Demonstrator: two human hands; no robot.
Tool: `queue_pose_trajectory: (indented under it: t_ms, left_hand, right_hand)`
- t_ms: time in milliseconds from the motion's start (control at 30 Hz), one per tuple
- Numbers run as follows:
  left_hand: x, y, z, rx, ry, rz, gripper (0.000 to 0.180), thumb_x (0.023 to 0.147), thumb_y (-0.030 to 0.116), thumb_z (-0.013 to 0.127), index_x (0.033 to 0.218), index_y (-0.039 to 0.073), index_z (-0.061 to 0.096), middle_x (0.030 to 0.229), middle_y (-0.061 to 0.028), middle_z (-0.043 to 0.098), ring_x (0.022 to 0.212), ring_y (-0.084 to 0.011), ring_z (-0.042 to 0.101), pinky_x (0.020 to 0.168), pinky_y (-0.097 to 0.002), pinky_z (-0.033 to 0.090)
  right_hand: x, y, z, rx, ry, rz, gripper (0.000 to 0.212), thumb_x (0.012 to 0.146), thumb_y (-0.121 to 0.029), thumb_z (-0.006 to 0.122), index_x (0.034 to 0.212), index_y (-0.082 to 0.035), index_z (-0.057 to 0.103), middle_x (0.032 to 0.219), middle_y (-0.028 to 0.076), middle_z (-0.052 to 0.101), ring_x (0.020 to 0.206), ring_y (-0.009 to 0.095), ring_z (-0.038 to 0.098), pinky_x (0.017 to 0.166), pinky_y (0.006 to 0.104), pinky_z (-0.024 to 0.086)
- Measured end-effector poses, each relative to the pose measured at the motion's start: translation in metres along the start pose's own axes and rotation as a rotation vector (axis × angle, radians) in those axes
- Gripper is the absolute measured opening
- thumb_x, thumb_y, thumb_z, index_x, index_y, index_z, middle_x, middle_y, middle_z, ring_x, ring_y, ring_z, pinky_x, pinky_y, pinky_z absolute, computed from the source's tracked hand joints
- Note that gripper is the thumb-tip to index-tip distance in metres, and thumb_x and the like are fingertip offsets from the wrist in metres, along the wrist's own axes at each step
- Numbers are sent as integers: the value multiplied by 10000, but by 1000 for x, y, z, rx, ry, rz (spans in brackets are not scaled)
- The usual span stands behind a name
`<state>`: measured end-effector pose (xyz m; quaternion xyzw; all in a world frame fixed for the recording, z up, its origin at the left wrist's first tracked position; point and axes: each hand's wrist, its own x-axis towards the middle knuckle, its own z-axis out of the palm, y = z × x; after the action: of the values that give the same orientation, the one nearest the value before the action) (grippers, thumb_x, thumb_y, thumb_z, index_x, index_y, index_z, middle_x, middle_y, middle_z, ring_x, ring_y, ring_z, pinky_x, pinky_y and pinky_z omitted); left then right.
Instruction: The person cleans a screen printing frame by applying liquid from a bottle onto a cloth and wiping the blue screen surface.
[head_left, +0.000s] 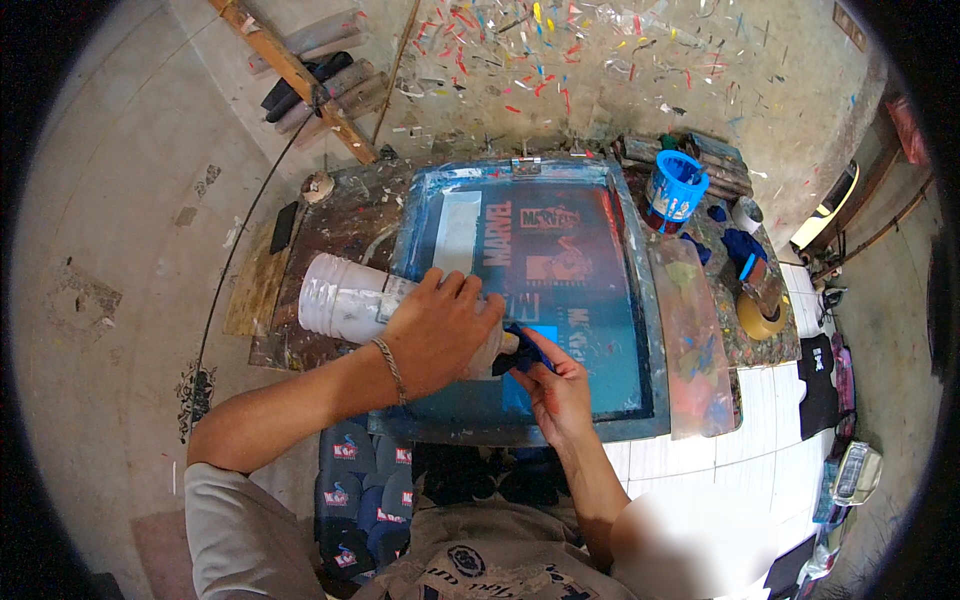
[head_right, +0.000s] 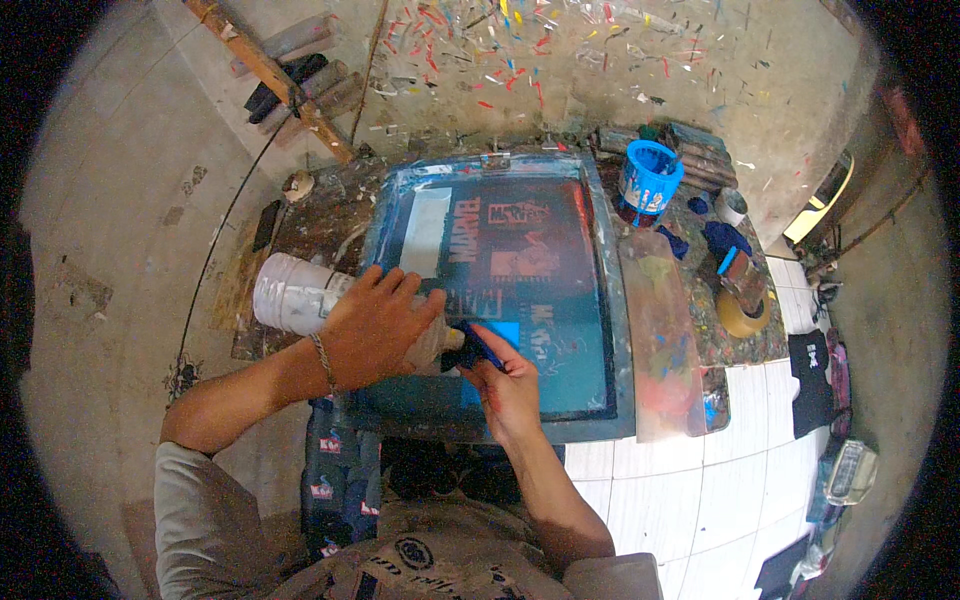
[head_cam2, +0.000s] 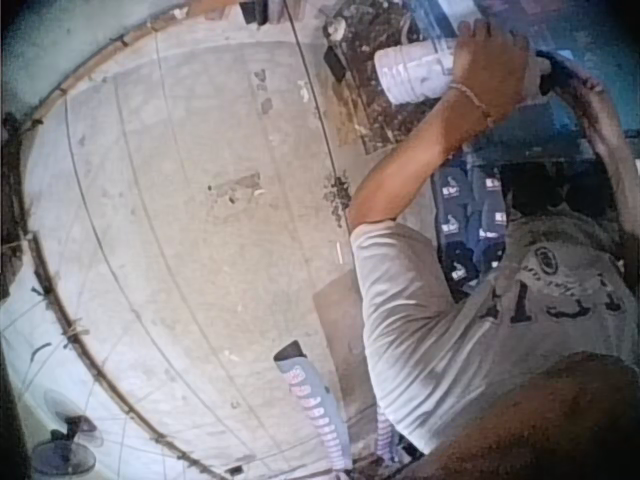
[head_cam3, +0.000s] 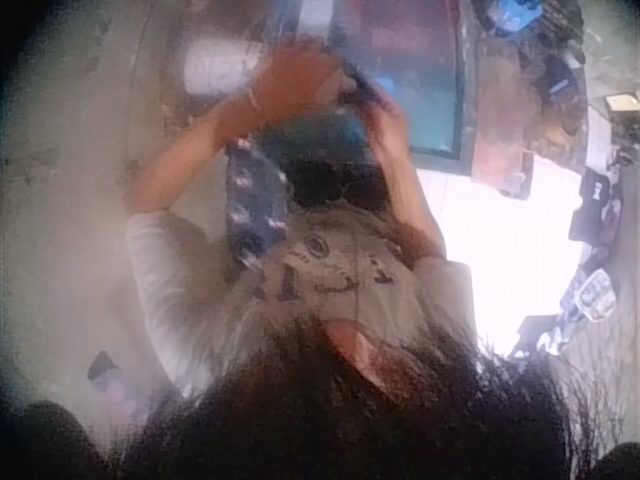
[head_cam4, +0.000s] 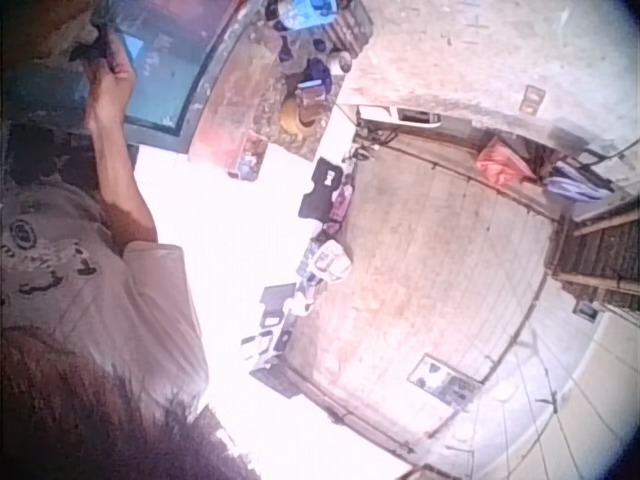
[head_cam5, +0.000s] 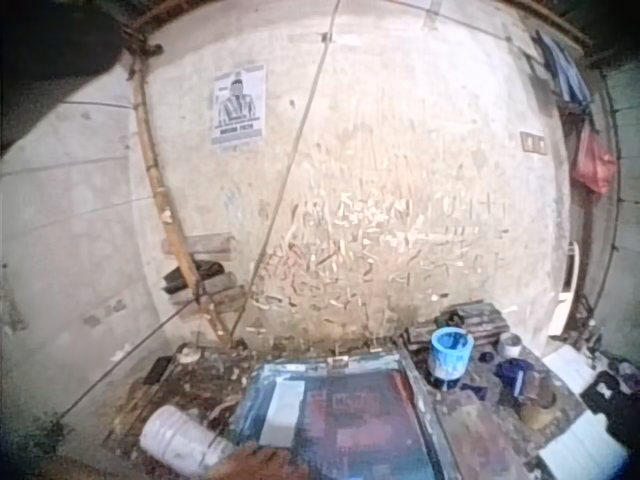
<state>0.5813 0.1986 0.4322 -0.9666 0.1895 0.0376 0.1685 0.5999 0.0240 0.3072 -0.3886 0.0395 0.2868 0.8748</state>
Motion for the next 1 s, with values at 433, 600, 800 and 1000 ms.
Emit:
queue_pose_trajectory:
  t_ms: [433, 600, 800, 1000]
  left_hand:
    - [-2, 0, 3, -15, -5, 11, 914, 597, 466, 848, 1326, 55, 480, 1128, -155, 572, 1078, -302, 535, 913, -410, 407]
    - [-1, 0, 2, 16, -14, 31, 878, 625, 450, 835, 1323, 52, 483, 1134, -155, 574, 1077, -298, 537, 917, -404, 407]
    - [0, 0, 1, 12, -26, 13, 891, 625, 471, 828, 1332, 55, 480, 1137, -161, 579, 1082, -303, 538, 927, -413, 411]
    - [-1, -4, 1, -8, -9, 3, 918, 610, 508, 826, 1337, 64, 484, 1134, -165, 578, 1088, -315, 537, 935, -429, 416]
  right_hand:
    - [0, 3, -2, -53, 15, 9, 489, 852, 142, 484, 1311, -7, 565, 944, 39, 636, 656, 71, 538, 805, 297, 560]
    - [0, 1, 3, -74, 39, 7, 486, 852, 141, 484, 1307, -7, 567, 913, 38, 631, 649, 67, 535, 821, 307, 565]
    - [0, 2, -2, -73, 21, 3, 482, 850, 136, 482, 1304, -2, 566, 993, 69, 655, 658, 77, 545, 839, 315, 566]
    - [3, -5, 1, -115, 18, -29, 473, 848, 134, 485, 1299, 11, 563, 1023, 81, 671, 780, 122, 640, 835, 306, 564]
